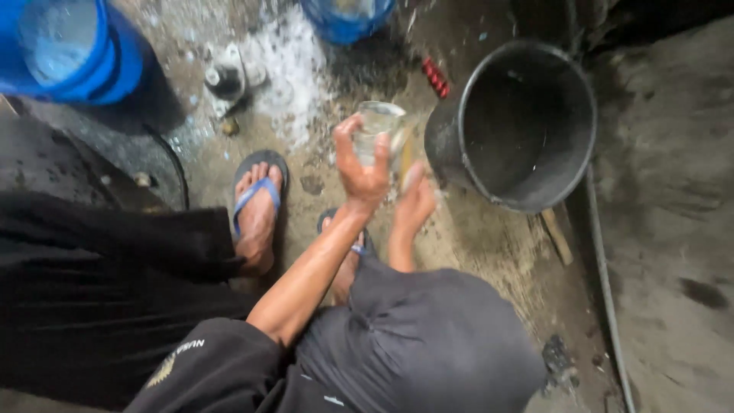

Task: The person sits on a wet concrete floor and scrubs a small metal cylinder with a brush. They repeatedly dip the brush into a blue bucket containing soapy water and continue scrubbing the cylinder's exterior surface.

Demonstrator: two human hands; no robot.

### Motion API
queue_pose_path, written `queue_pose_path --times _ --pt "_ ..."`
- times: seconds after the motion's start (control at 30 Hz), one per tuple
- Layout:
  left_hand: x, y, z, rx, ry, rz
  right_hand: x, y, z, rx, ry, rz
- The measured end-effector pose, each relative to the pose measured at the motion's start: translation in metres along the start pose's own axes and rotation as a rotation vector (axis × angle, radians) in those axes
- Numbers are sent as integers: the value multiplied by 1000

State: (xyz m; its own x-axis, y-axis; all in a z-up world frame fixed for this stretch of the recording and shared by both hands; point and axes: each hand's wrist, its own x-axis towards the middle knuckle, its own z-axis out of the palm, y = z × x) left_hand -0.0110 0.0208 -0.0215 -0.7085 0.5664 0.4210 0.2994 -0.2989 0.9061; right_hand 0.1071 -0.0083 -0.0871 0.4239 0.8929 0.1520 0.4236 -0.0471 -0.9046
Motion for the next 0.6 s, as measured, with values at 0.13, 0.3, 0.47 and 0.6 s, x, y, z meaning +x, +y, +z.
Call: queue_pose_path --times 0.13,0.3,0.47,0.6 --pt "-17 -3 -7 88 -5 75 20 16 12 13 48 -318" --pt "-13 3 2 41 -49 108 23 -17 1 59 8 175" --pt "-10 6 -3 45 -41 83 10 1 1 -60 -7 -11" --pt "-2 10 2 -6 -7 18 14 16 3 -100 33 -99"
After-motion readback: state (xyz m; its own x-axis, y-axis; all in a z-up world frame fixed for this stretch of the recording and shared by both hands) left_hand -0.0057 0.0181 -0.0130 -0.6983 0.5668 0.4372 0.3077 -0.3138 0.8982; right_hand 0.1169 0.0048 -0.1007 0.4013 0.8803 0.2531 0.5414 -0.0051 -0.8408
